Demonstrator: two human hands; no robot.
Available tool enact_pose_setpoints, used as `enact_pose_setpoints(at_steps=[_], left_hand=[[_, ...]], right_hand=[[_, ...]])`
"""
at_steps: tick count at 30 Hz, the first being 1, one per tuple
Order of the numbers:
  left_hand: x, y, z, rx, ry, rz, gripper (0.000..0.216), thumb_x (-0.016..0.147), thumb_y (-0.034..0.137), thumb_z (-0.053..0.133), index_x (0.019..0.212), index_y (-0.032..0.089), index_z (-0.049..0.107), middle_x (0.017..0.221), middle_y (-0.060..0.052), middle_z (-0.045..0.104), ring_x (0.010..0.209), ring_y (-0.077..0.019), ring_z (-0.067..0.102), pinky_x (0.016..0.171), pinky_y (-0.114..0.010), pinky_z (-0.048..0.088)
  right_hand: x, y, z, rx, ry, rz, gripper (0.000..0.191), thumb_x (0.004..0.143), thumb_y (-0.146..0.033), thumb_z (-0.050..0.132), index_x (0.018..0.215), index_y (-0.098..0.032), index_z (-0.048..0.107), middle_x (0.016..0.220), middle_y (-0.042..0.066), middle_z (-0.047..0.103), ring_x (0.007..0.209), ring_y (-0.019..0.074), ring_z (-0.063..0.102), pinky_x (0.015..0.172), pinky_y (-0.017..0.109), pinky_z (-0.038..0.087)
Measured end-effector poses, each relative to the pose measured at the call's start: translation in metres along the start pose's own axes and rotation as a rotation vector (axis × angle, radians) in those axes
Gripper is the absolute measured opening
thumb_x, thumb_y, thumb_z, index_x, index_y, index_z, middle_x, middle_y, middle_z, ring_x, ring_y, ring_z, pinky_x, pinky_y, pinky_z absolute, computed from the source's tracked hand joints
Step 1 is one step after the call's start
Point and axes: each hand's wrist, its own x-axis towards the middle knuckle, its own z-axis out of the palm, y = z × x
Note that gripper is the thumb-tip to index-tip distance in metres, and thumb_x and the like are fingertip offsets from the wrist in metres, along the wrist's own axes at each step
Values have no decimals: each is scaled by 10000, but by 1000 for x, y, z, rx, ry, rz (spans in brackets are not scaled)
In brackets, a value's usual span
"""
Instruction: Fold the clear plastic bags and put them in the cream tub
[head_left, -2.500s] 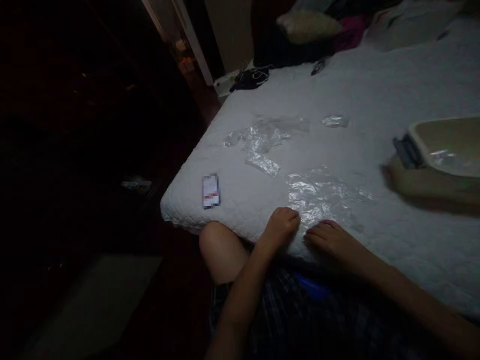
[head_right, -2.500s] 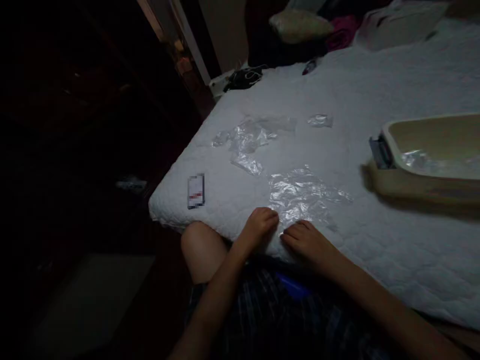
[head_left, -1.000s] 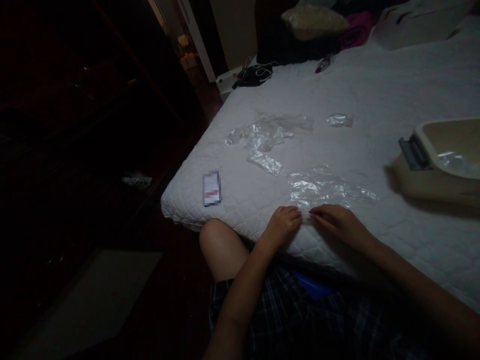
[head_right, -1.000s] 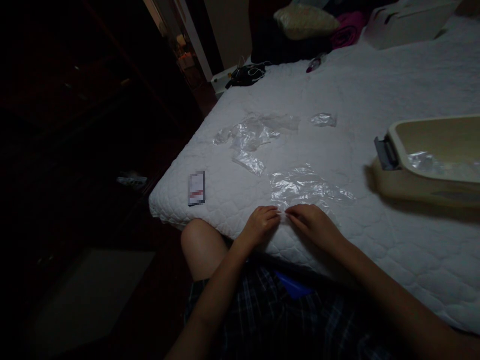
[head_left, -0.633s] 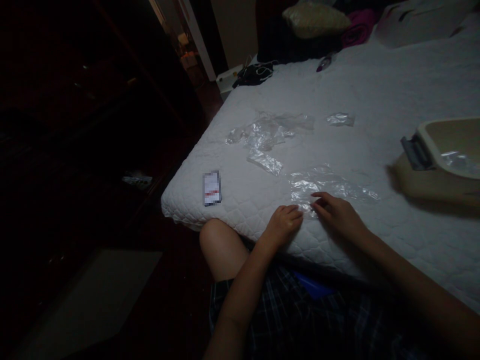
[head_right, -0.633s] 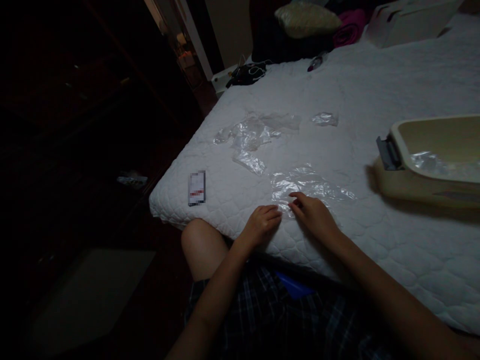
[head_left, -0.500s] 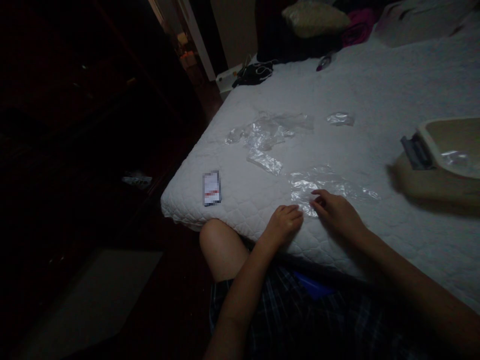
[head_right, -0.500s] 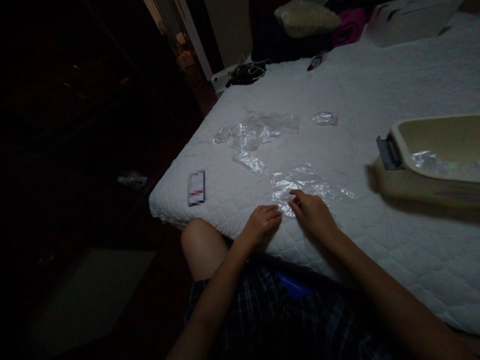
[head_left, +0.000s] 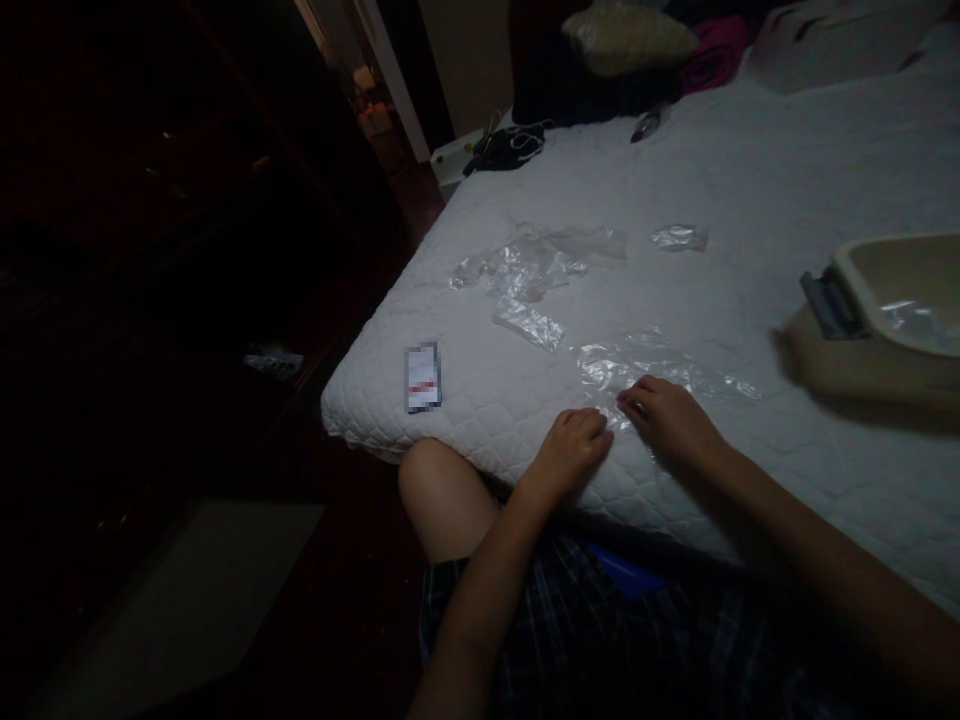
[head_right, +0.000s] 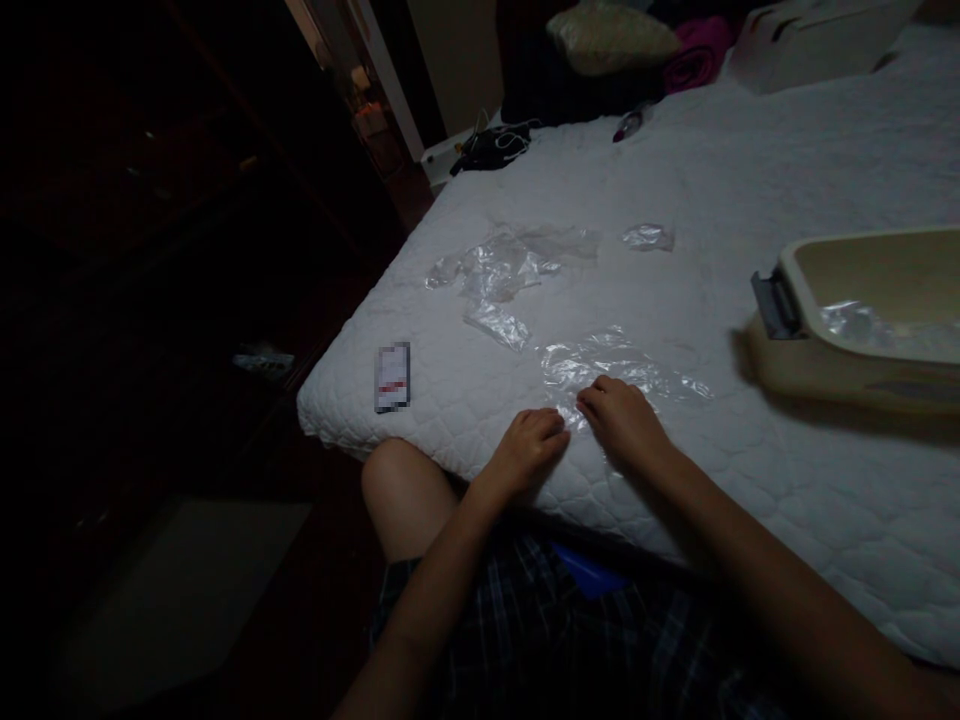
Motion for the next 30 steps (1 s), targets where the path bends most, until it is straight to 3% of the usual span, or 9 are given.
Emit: enact_pose_setpoints(at_steps=[11,22,30], left_hand=[[-3,-6,-9,2,44,0,190,908,215,444,1048,178,568,1109,-74,601,1095,-185,508,929,-375,401],[-1,4,0,7,230,-93,226,904,179,420,1064,151,577,1111,-130,624,1071,-213,561,896,-430,464],[2,18,16,-13,177,79,238,920,155,407,1062,111,593,1106,-124,645,1096,-211,566,903,-403,497]], right_hand=[[-4,14,-18,130,23,-19,296,893,-294,419,932,-149,674,870,101,652,788,205,607,720,332,462],[-63,33,-33,68,101,-150,238,883,-263,454,984,-192,658,918,107,674,815,231,608,737,392,461],[-81,36,-29,-30,55,-322,257,885,-202,445,1051,-196,641,1006,107,678,888,240,606,773,400,447]])
